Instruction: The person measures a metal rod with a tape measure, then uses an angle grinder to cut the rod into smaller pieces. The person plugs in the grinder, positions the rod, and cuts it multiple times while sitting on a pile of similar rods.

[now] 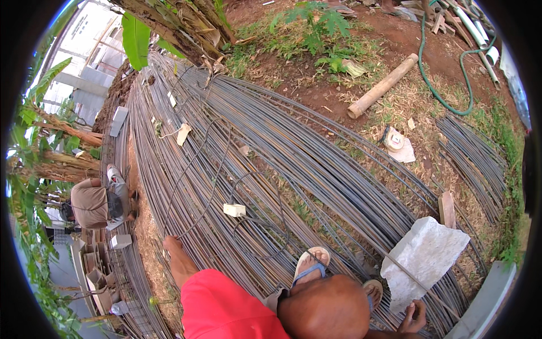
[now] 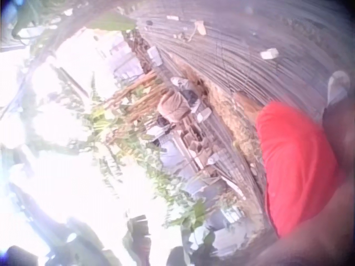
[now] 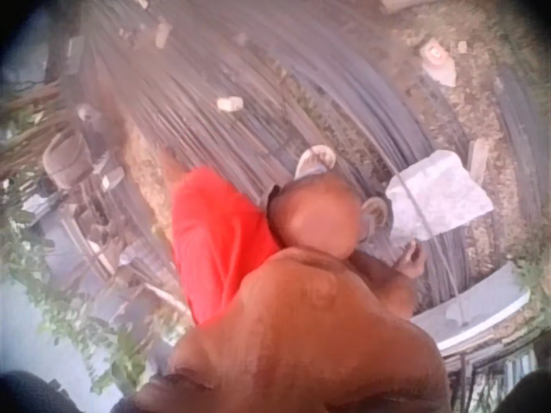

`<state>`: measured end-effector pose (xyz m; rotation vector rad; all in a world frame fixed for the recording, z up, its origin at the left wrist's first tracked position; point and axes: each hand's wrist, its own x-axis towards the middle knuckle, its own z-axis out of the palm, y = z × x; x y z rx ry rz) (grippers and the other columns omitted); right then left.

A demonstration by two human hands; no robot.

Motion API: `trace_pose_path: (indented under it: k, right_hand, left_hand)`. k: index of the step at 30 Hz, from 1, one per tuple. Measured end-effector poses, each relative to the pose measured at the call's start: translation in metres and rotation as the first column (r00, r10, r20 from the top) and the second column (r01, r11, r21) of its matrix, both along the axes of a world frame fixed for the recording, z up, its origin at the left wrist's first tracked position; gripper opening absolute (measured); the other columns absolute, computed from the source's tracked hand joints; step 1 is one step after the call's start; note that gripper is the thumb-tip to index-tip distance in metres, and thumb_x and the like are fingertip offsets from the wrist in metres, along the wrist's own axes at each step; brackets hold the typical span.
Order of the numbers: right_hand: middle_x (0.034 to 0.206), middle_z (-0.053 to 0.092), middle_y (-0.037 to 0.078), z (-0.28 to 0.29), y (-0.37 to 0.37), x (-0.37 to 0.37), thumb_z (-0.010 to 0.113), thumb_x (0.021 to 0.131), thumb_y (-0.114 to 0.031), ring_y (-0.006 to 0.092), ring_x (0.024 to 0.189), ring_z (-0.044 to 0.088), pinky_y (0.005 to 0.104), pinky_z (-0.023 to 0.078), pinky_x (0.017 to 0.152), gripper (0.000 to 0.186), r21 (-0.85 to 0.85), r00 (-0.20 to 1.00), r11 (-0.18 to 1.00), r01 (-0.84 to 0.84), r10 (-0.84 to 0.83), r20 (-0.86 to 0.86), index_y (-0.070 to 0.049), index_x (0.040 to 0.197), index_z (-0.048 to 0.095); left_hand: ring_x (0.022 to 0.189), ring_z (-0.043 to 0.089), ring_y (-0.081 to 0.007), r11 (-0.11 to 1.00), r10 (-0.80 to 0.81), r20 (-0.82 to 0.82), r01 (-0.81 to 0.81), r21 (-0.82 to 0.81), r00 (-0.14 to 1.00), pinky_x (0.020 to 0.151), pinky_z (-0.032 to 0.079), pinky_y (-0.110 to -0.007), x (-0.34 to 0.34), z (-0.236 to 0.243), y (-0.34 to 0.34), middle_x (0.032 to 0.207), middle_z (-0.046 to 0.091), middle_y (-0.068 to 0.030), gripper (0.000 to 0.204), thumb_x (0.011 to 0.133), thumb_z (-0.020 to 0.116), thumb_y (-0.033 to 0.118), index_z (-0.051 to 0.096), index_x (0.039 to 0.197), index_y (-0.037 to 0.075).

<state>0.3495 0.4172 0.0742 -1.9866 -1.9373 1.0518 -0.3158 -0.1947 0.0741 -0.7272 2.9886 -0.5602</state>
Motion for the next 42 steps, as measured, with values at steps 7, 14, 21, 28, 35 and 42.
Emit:
trace_pose_path:
  k: [7,14,21,28,35,42]
  right_hand:
    - [0.080,0.065,0.003,-0.006,0.017,0.007,0.064,0.107,-0.017,0.0106,0.072,0.059,0.0274,0.050,0.067,0.020,0.045,0.984,0.992,-0.121,0.126,-0.126,0.002,0.111,0.068]
    - [0.082,0.069,0.005,0.000,0.006,0.012,0.065,0.106,-0.017,0.0124,0.072,0.063,0.0285,0.051,0.070,0.019,0.175,0.980,0.979,-0.104,0.131,-0.148,0.002,0.109,0.069]
    - [0.086,0.074,0.015,0.039,-0.025,-0.016,0.075,0.093,-0.008,0.0241,0.074,0.071,0.0365,0.056,0.074,0.016,0.190,0.987,0.982,0.014,0.016,-0.159,0.002,0.106,0.074]
    - [0.093,0.077,0.017,0.057,-0.042,-0.016,0.076,0.092,-0.005,0.0259,0.079,0.076,0.0362,0.058,0.075,0.015,0.111,0.975,0.986,0.128,-0.104,-0.197,0.003,0.104,0.075]
    - [0.095,0.078,0.017,0.071,-0.055,-0.001,0.077,0.092,-0.007,0.0261,0.083,0.077,0.0350,0.059,0.078,0.016,0.093,0.964,0.976,0.197,-0.175,-0.202,0.003,0.105,0.075]
    - [0.095,0.078,0.017,0.074,-0.052,0.007,0.076,0.092,-0.009,0.0279,0.086,0.078,0.0365,0.060,0.081,0.017,0.106,0.957,0.972,0.211,-0.183,-0.224,0.003,0.105,0.076]
  left_hand:
    - [0.116,0.065,-0.0449,0.850,0.510,-0.032,-0.498,0.172,0.860,0.100,0.053,-0.052,0.076,0.012,-0.022,0.130,0.065,-0.0283,0.041,0.095,0.077,0.027,0.069,0.126,0.002]
    - [0.128,0.058,-0.0451,0.862,0.505,-0.269,-0.496,0.106,0.820,0.107,0.048,-0.054,0.065,0.001,-0.006,0.141,0.059,-0.0279,0.052,0.095,0.077,0.026,0.062,0.139,0.003]
    - [0.139,0.044,-0.0473,0.858,-0.385,-0.453,0.492,0.144,0.804,0.113,0.039,-0.059,-0.018,-0.015,0.197,0.153,0.046,-0.0264,0.066,0.098,0.072,0.022,0.045,0.155,0.004]
    - [0.135,0.045,-0.0458,0.054,-0.868,-0.422,0.894,0.444,0.262,0.108,0.040,-0.060,0.047,-0.031,0.433,0.144,0.051,-0.0222,0.060,0.094,0.070,0.006,0.049,0.150,0.005]
    - [0.127,0.050,-0.0441,-0.263,-0.884,-0.468,0.813,0.519,0.013,0.105,0.041,-0.059,0.104,-0.036,0.530,0.134,0.057,-0.0203,0.048,0.092,0.070,0.003,0.057,0.139,0.005]
    - [0.112,0.059,-0.0399,-0.336,-0.898,-0.437,0.723,0.604,-0.051,0.101,0.044,-0.053,0.129,-0.039,0.555,0.118,0.065,-0.0152,0.038,0.094,0.069,0.005,0.062,0.131,0.005]
